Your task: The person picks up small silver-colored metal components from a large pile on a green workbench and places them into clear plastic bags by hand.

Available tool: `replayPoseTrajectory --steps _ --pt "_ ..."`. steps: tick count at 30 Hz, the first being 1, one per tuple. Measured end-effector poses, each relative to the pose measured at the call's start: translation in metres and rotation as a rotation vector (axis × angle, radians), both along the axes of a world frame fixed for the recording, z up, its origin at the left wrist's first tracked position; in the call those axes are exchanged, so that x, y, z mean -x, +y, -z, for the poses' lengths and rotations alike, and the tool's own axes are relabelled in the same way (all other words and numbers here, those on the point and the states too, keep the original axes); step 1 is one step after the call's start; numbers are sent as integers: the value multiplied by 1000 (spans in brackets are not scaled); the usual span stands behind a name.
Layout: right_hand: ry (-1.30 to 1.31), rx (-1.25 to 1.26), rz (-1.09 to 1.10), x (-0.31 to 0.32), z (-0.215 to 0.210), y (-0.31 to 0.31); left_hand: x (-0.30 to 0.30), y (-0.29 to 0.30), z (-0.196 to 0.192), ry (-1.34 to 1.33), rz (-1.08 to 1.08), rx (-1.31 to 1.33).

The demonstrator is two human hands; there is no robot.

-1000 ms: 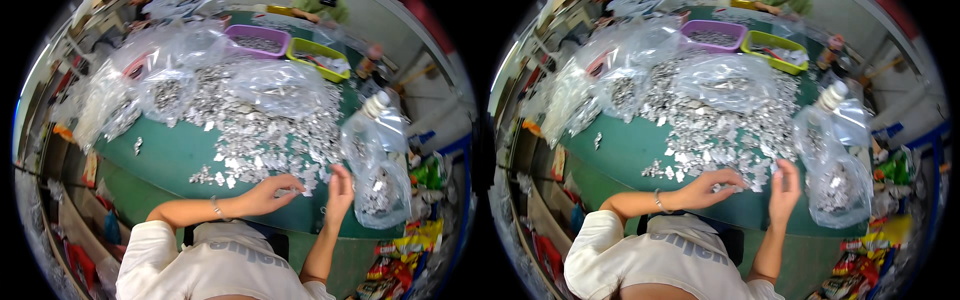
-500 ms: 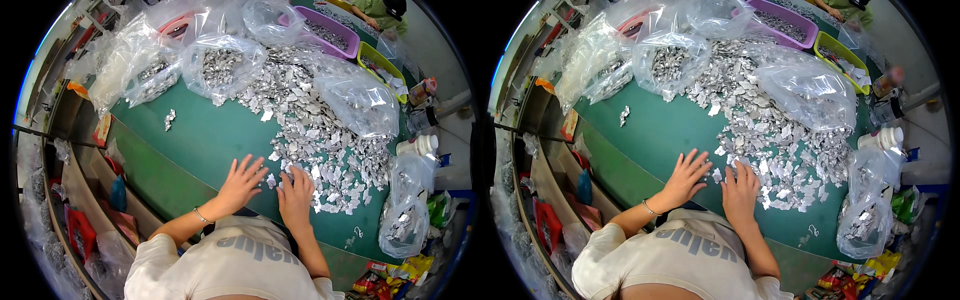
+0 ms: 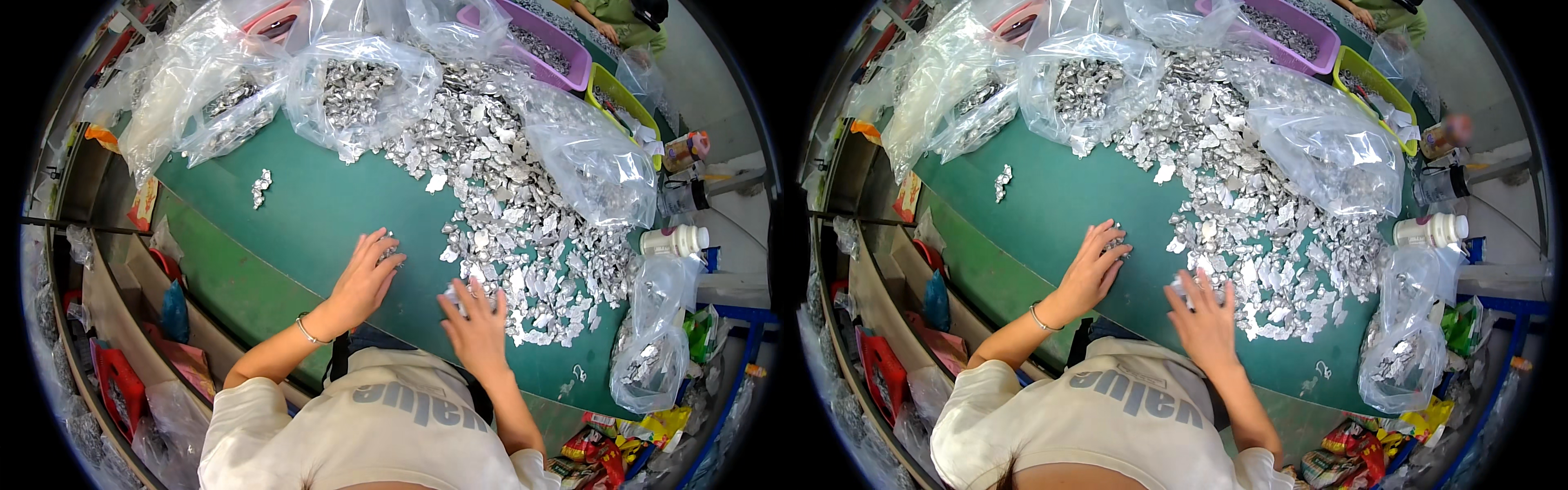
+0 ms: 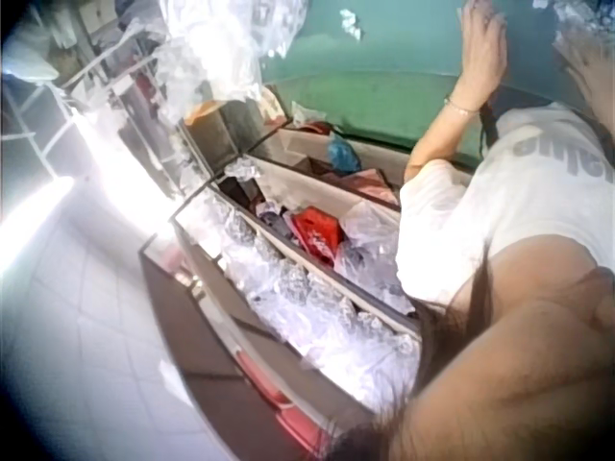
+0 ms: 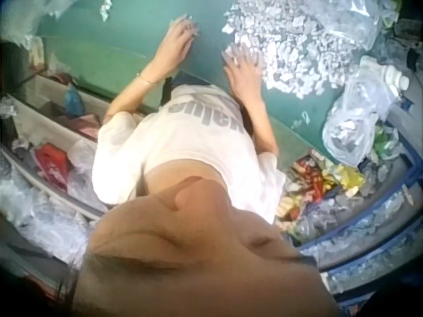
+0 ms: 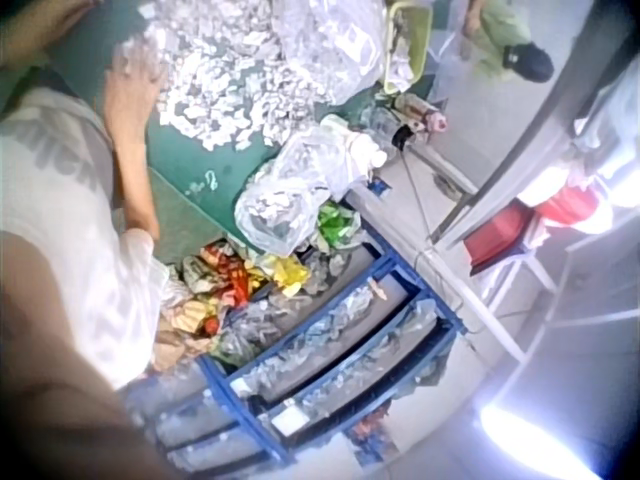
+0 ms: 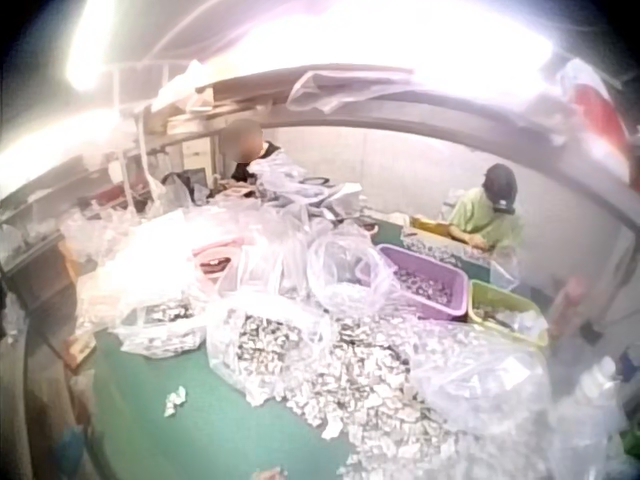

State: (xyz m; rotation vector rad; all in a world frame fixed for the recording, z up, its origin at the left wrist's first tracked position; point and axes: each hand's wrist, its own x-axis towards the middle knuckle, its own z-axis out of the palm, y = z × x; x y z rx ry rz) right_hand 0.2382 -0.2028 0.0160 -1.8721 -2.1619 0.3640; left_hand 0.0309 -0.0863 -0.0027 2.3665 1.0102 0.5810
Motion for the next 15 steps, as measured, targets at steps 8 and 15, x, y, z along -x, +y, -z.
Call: replayPoseTrajectory --steps 8,15 --pt "67 -205 296 -40 -2 -15 -53 13 -20 72 316 -132" --pt "72 -272 351 -20 -13 52 -79 32 -4 197 323 -216"
